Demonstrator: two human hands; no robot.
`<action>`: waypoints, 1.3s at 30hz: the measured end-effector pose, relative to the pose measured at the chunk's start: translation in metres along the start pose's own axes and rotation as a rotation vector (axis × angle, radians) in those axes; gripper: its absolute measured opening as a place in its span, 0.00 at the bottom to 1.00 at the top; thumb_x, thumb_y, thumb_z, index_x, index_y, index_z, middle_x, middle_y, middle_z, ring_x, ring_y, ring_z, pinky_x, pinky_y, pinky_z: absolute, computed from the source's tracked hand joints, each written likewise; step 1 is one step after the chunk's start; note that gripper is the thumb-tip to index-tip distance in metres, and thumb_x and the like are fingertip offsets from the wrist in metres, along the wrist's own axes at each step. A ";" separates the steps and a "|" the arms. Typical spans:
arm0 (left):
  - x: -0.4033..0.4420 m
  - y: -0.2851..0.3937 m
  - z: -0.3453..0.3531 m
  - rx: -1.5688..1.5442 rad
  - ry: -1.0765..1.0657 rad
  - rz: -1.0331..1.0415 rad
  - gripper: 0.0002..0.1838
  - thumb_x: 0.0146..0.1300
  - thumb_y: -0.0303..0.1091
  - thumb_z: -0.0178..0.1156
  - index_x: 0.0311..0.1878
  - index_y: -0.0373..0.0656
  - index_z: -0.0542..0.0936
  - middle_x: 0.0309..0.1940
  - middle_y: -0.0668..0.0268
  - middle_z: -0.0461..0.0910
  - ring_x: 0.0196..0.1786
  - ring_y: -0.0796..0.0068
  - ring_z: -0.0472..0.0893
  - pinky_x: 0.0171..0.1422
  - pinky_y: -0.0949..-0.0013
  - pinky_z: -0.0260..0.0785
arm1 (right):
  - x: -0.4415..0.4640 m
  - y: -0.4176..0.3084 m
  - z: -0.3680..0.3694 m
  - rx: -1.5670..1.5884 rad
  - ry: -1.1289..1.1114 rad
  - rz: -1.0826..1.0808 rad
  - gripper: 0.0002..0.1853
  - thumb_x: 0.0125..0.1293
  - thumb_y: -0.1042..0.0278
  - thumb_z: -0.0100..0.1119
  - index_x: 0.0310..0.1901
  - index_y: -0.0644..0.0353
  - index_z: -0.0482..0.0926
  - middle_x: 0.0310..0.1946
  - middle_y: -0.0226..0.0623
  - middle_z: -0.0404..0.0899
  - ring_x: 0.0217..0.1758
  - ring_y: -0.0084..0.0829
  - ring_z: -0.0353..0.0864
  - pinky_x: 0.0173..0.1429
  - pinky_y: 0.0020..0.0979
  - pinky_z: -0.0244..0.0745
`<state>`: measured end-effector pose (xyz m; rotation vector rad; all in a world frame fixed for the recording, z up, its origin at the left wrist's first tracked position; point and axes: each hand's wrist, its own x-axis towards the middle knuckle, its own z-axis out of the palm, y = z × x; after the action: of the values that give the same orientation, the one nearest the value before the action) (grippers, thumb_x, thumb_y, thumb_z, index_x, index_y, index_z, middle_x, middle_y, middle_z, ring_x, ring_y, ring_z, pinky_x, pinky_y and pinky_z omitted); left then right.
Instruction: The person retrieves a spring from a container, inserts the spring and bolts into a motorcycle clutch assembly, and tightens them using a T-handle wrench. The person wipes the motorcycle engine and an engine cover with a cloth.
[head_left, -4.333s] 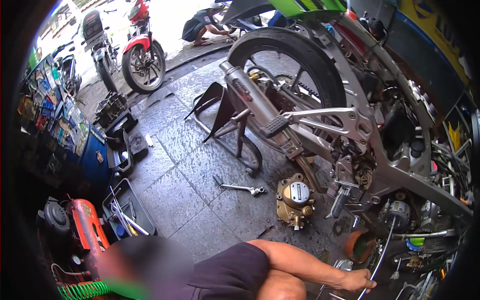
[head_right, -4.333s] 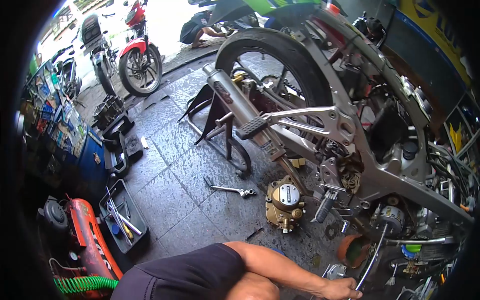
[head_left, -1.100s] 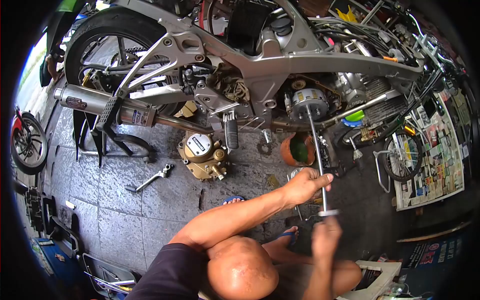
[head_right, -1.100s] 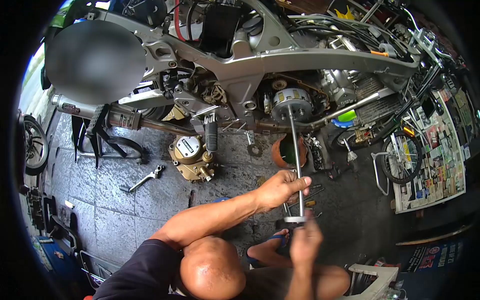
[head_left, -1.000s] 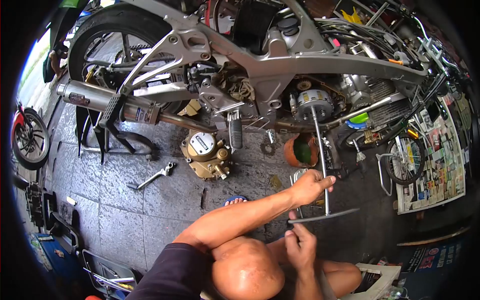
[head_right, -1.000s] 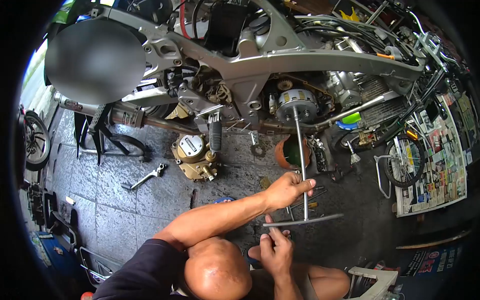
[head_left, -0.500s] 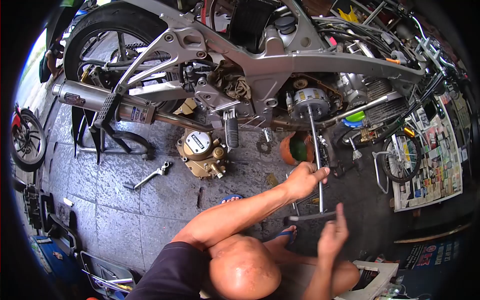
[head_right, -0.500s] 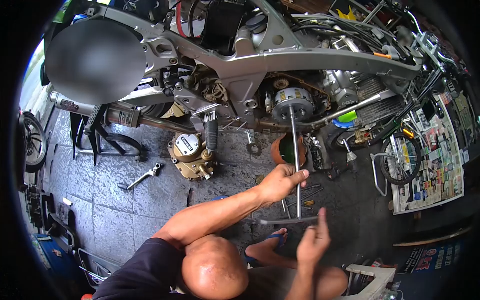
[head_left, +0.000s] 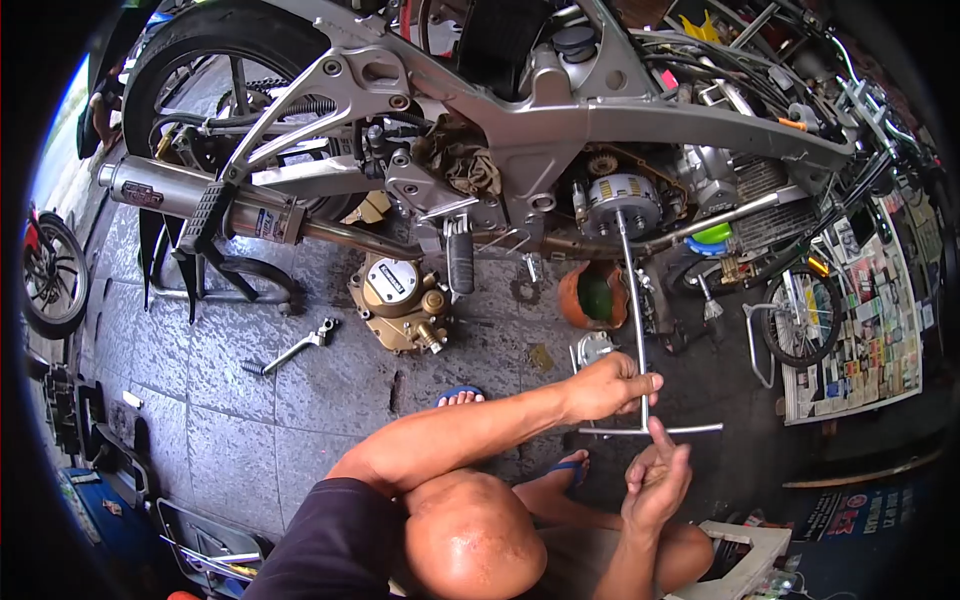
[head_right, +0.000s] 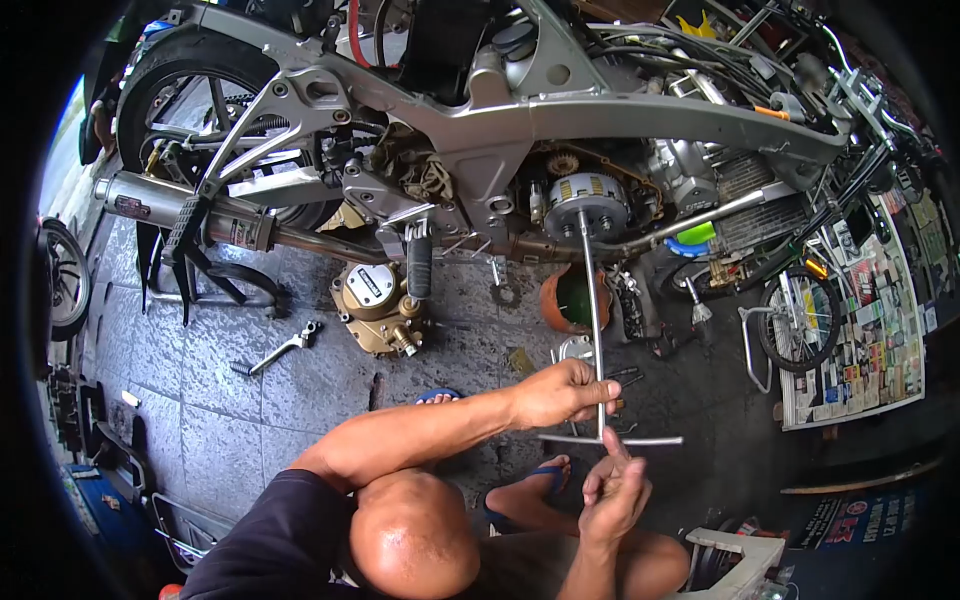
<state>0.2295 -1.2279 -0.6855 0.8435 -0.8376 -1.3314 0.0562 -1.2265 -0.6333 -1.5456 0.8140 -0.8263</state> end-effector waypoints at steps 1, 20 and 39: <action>0.002 0.001 0.002 -0.015 0.018 0.012 0.24 0.69 0.50 0.56 0.28 0.37 0.81 0.13 0.72 0.70 0.17 0.84 0.66 0.23 0.73 0.57 | -0.002 0.003 0.000 -0.085 0.020 -0.025 0.31 0.74 0.48 0.38 0.57 0.72 0.76 0.12 0.24 0.62 0.14 0.15 0.58 0.19 0.19 0.51; 0.004 0.003 -0.002 0.120 0.137 -0.037 0.24 0.68 0.52 0.58 0.30 0.38 0.84 0.15 0.73 0.70 0.20 0.84 0.66 0.26 0.72 0.57 | 0.007 0.039 -0.011 -0.406 0.151 0.184 0.28 0.74 0.45 0.43 0.20 0.56 0.71 0.13 0.28 0.65 0.13 0.20 0.59 0.19 0.24 0.56; 0.007 0.003 -0.001 0.184 0.184 0.009 0.24 0.68 0.52 0.57 0.31 0.39 0.84 0.12 0.74 0.67 0.19 0.84 0.64 0.24 0.70 0.55 | 0.025 0.049 -0.006 0.987 -0.244 0.733 0.27 0.72 0.48 0.42 0.22 0.59 0.75 0.12 0.27 0.62 0.15 0.23 0.58 0.23 0.25 0.58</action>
<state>0.2317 -1.2348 -0.6830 1.0882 -0.8252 -1.1608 0.0611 -1.2560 -0.6797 -0.3940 0.5725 -0.3589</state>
